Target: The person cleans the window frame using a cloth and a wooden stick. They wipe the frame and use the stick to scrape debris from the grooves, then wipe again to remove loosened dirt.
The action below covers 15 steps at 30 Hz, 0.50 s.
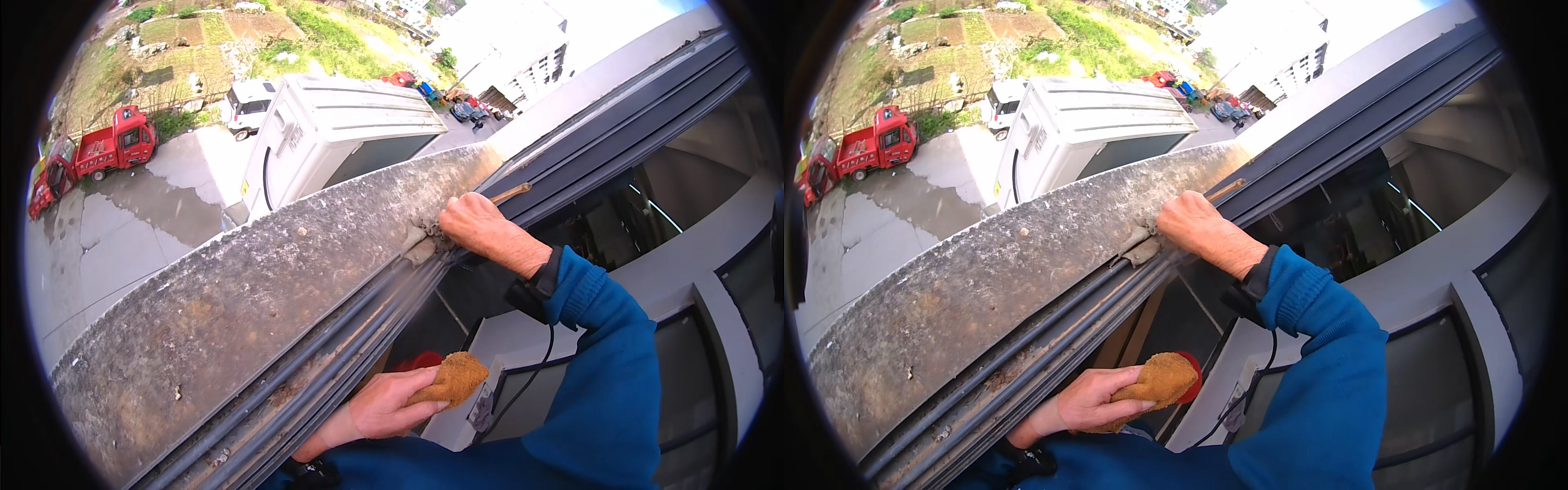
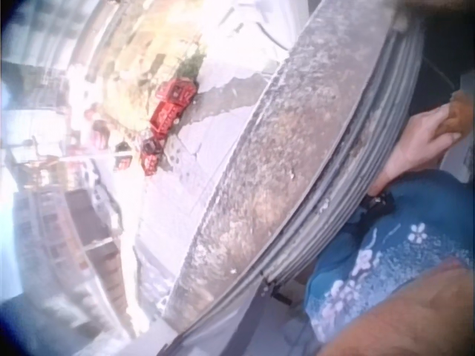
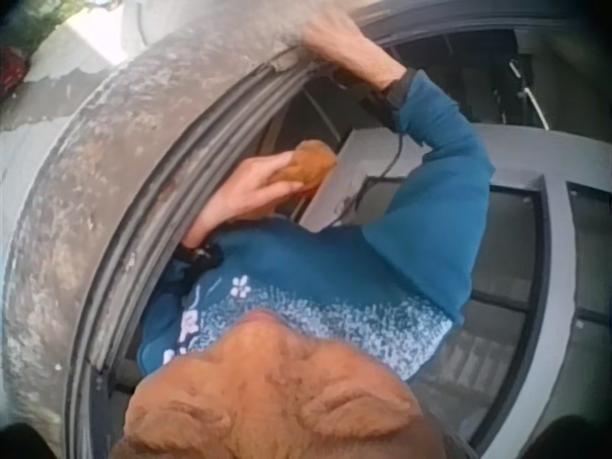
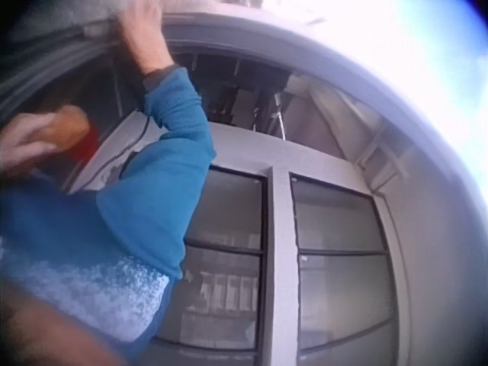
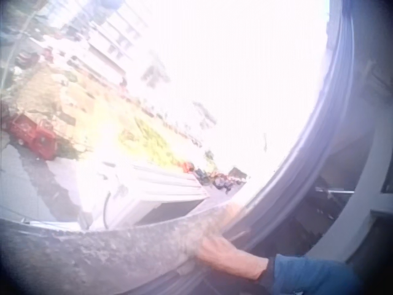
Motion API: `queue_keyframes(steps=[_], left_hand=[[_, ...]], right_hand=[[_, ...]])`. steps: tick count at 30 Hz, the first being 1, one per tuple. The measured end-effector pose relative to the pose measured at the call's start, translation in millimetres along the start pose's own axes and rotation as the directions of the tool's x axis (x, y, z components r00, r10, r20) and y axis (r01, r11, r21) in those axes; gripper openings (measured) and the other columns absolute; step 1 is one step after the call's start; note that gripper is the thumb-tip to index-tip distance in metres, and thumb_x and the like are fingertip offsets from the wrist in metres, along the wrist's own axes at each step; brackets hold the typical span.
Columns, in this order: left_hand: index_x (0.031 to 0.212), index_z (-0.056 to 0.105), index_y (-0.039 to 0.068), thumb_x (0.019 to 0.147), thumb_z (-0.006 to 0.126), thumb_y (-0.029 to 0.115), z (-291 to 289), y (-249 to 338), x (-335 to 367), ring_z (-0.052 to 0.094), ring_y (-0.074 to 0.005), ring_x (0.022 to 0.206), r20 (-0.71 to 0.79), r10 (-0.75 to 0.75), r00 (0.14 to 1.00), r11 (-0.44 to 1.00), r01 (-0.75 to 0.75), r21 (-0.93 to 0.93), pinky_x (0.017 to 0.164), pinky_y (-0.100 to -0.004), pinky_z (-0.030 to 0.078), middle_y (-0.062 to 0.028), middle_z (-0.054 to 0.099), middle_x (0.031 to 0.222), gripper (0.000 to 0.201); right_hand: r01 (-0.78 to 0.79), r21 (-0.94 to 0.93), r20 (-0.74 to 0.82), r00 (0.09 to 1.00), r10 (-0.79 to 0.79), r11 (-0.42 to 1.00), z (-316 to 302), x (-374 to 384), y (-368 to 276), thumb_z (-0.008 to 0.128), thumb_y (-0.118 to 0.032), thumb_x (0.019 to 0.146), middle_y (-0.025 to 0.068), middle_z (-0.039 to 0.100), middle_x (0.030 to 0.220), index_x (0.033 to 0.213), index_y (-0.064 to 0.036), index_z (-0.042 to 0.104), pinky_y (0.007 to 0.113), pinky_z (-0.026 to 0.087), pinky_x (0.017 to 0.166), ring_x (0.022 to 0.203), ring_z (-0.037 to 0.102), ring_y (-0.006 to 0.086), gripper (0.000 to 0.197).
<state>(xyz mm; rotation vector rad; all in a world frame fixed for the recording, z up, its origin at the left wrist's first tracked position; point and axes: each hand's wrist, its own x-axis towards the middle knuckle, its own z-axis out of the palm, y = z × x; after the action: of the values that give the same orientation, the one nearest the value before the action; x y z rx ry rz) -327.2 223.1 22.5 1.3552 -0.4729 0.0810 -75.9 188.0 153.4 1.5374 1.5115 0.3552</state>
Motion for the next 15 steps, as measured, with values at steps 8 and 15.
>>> queue_keyframes(steps=[8, 15], left_hand=[[0.126, 0.048, 0.007, 0.089, 0.057, 0.027, -1, 5, -1, 0.062, -0.031, 0.093, 0.077, -0.085, 0.993, 0.994, 0.09, -0.057, 0.08, -0.0352, 0.048, -0.0145, 0.061, 0.105, 0.043], [0.123, 0.05, 0.006, 0.089, 0.057, 0.027, 2, 1, 0, 0.063, -0.0286, 0.087, 0.095, -0.012, 0.995, 1.0, 0.014, -0.026, 0.078, -0.0352, 0.048, -0.0135, 0.063, 0.102, 0.041]], right_hand=[[0.012, 0.364, -0.096, 0.995, 0.025, 0.931, -62, -18, -43, 0.062, -0.013, 0.072, 0.0121, 0.063, 0.073, 0.072, -0.0063, 0.064, 0.037, 0.051, 0.058, 0.068, 0.066, 0.0277, 0.007], [0.069, 0.435, -0.068, 0.997, -0.044, 0.898, -95, -19, -66, 0.055, -0.027, 0.087, 0.0098, 0.06, 0.08, 0.09, -0.0114, 0.064, 0.036, 0.053, 0.058, 0.076, 0.065, 0.0255, 0.018]])
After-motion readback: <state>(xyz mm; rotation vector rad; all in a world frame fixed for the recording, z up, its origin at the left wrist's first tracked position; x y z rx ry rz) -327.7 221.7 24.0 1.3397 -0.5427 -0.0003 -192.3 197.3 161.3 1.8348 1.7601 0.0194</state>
